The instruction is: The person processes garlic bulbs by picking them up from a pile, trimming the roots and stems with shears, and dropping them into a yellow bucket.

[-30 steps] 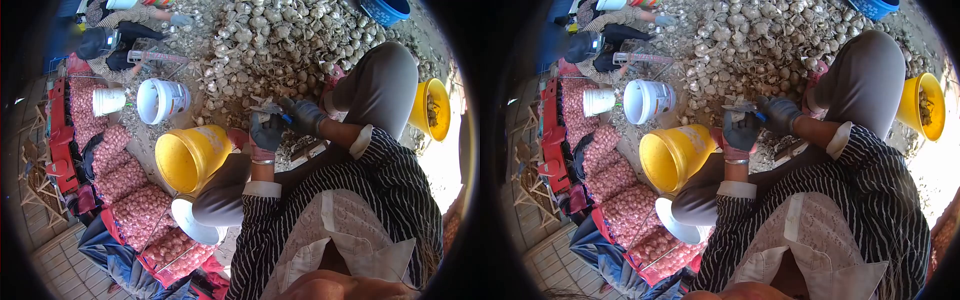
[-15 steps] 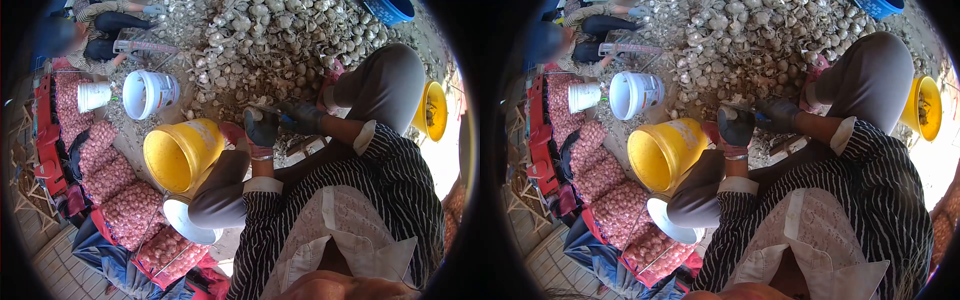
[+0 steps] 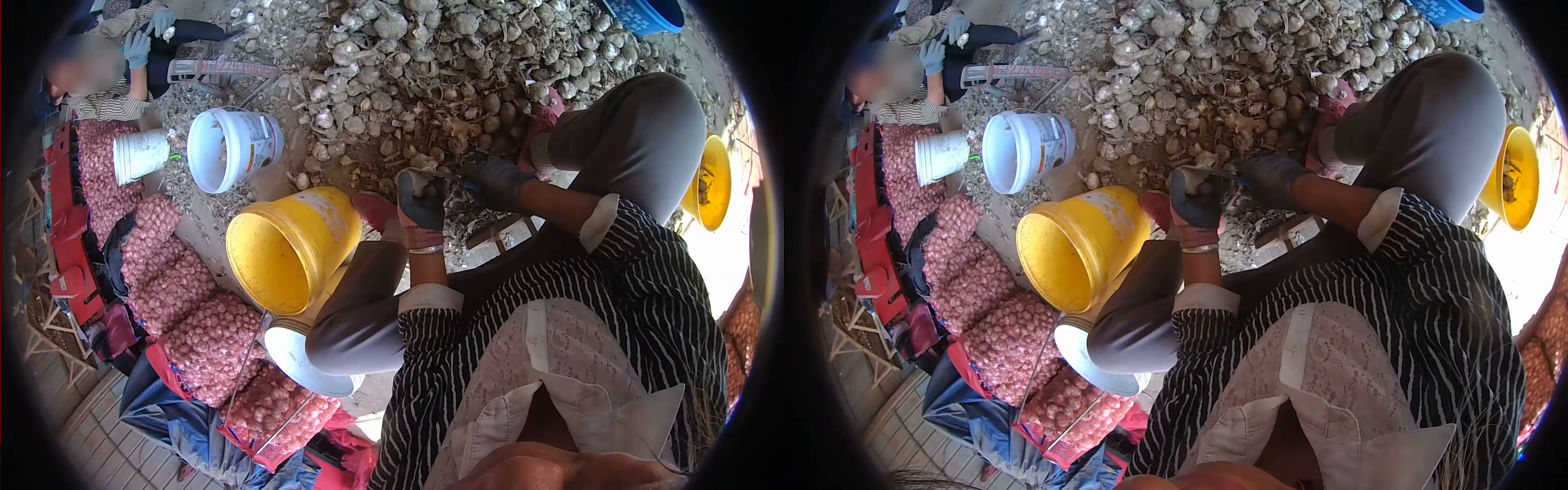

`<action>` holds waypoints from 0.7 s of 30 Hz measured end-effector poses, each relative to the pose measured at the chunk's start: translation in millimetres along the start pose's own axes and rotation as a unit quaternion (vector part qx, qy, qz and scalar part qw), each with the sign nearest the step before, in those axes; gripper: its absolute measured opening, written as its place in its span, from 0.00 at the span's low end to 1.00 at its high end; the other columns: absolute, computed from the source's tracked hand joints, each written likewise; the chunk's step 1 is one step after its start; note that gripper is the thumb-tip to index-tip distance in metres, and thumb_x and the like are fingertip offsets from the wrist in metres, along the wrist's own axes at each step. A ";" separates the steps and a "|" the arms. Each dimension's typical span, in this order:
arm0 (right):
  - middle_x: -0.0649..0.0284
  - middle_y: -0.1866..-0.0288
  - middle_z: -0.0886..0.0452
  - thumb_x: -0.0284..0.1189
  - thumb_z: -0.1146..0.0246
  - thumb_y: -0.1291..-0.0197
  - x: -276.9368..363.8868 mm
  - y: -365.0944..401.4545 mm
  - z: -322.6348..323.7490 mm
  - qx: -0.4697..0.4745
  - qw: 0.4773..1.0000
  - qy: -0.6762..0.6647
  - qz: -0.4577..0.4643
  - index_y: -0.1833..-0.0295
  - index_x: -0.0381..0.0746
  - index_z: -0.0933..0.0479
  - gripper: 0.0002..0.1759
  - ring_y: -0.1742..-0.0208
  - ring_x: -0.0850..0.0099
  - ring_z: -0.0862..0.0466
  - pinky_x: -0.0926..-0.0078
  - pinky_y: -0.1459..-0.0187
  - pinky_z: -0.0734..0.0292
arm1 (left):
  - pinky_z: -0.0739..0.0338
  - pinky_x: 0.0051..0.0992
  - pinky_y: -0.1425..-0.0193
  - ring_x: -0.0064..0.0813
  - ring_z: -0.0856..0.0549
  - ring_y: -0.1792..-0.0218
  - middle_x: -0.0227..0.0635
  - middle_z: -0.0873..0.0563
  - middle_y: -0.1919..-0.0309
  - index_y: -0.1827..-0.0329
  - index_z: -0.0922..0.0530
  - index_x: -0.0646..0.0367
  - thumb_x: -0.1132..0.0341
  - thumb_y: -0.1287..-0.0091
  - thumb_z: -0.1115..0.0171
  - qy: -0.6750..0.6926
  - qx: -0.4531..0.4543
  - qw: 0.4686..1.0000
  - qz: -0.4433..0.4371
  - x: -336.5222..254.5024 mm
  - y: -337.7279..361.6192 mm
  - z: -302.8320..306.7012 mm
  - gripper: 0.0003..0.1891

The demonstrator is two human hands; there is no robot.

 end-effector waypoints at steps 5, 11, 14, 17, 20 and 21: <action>0.46 0.64 0.18 0.32 0.34 0.50 -11.5 2.4 -5.1 -0.030 0.999 0.018 0.032 0.51 0.36 0.28 0.21 0.60 0.50 0.17 0.53 0.58 0.24 | 0.21 0.35 0.50 0.33 0.17 0.56 0.33 0.17 0.59 0.56 0.21 0.53 0.53 0.35 0.40 -0.075 -0.033 0.996 -0.017 11.8 -7.1 6.6 0.14; 0.45 0.64 0.19 0.31 0.35 0.49 -26.8 16.4 -19.3 -0.046 0.999 0.006 0.006 0.53 0.35 0.29 0.19 0.59 0.49 0.17 0.55 0.58 0.24 | 0.19 0.34 0.54 0.34 0.17 0.56 0.37 0.16 0.59 0.53 0.21 0.54 0.53 0.39 0.36 -0.047 -0.141 0.987 -0.062 -5.9 -21.6 61.9 0.17; 0.46 0.64 0.19 0.33 0.36 0.45 -29.0 38.2 10.5 -0.100 0.991 -0.082 -0.029 0.51 0.35 0.30 0.19 0.59 0.49 0.18 0.56 0.58 0.25 | 0.19 0.33 0.56 0.35 0.17 0.56 0.38 0.16 0.59 0.52 0.21 0.55 0.53 0.41 0.34 0.118 -0.099 0.987 -0.049 -63.2 -13.9 104.5 0.19; 0.48 0.64 0.19 0.35 0.37 0.43 -27.9 37.7 10.8 -0.133 0.968 -0.205 -0.056 0.49 0.37 0.31 0.20 0.59 0.49 0.18 0.56 0.59 0.26 | 0.20 0.33 0.52 0.38 0.16 0.59 0.38 0.16 0.60 0.52 0.21 0.56 0.51 0.44 0.31 0.166 -0.036 0.982 -0.078 -65.7 -14.0 66.8 0.22; 0.47 0.65 0.20 0.37 0.37 0.43 -5.8 38.1 21.6 -0.142 0.971 -0.190 -0.019 0.47 0.37 0.32 0.23 0.60 0.48 0.18 0.55 0.59 0.26 | 0.24 0.41 0.43 0.37 0.17 0.58 0.33 0.16 0.58 0.54 0.22 0.53 0.47 0.42 0.33 0.191 0.004 0.981 -0.027 -48.1 0.2 1.9 0.22; 0.46 0.64 0.20 0.37 0.37 0.43 1.6 44.5 22.3 -0.139 0.979 -0.148 0.009 0.46 0.36 0.33 0.24 0.60 0.48 0.18 0.55 0.59 0.26 | 0.26 0.43 0.41 0.34 0.17 0.57 0.28 0.16 0.60 0.57 0.22 0.50 0.46 0.40 0.35 0.200 -0.019 0.980 0.010 -41.1 14.3 -29.1 0.19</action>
Point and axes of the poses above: each hand's wrist, its own y-axis away from the middle knuckle, its own z-axis out of the back of the hand, x = y × z, the point moved 1 cm from there along -y, towards the middle knuckle
